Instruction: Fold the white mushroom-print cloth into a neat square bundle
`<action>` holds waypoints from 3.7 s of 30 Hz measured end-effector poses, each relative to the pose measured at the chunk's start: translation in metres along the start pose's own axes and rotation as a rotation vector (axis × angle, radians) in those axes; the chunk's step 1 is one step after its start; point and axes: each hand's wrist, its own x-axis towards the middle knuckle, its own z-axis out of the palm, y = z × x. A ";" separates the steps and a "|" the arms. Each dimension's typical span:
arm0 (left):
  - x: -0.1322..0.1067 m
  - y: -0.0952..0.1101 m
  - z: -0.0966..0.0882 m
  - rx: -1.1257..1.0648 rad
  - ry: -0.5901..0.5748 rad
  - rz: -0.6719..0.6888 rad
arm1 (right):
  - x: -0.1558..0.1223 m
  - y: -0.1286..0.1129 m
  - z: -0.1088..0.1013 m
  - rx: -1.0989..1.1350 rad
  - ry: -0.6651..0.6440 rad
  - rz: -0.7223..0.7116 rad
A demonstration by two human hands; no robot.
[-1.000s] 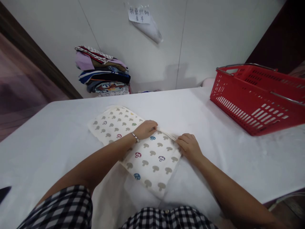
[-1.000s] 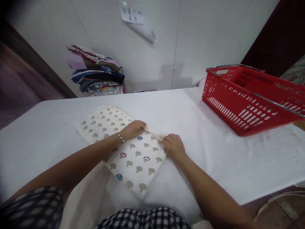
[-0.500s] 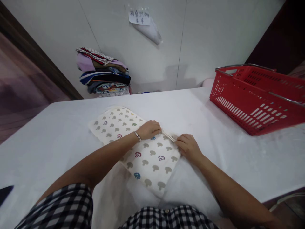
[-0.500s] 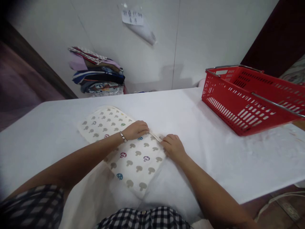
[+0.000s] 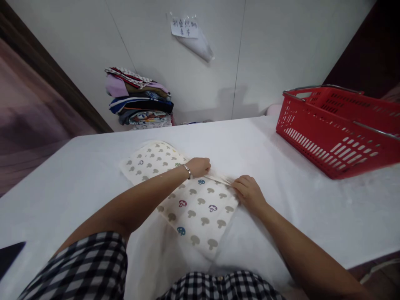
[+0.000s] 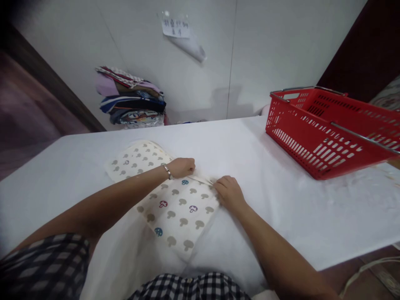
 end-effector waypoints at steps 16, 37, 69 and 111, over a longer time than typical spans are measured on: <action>-0.005 -0.001 -0.007 -0.062 -0.018 0.063 | 0.002 -0.004 -0.003 0.067 0.052 -0.141; -0.010 -0.005 -0.019 0.088 -0.177 -0.102 | 0.000 -0.003 -0.003 0.090 0.052 -0.109; 0.003 0.007 0.001 -0.097 -0.123 -0.043 | -0.001 0.009 0.004 0.117 -0.005 0.058; 0.023 0.063 0.021 -0.443 0.030 0.184 | -0.005 0.025 0.020 0.551 0.094 0.536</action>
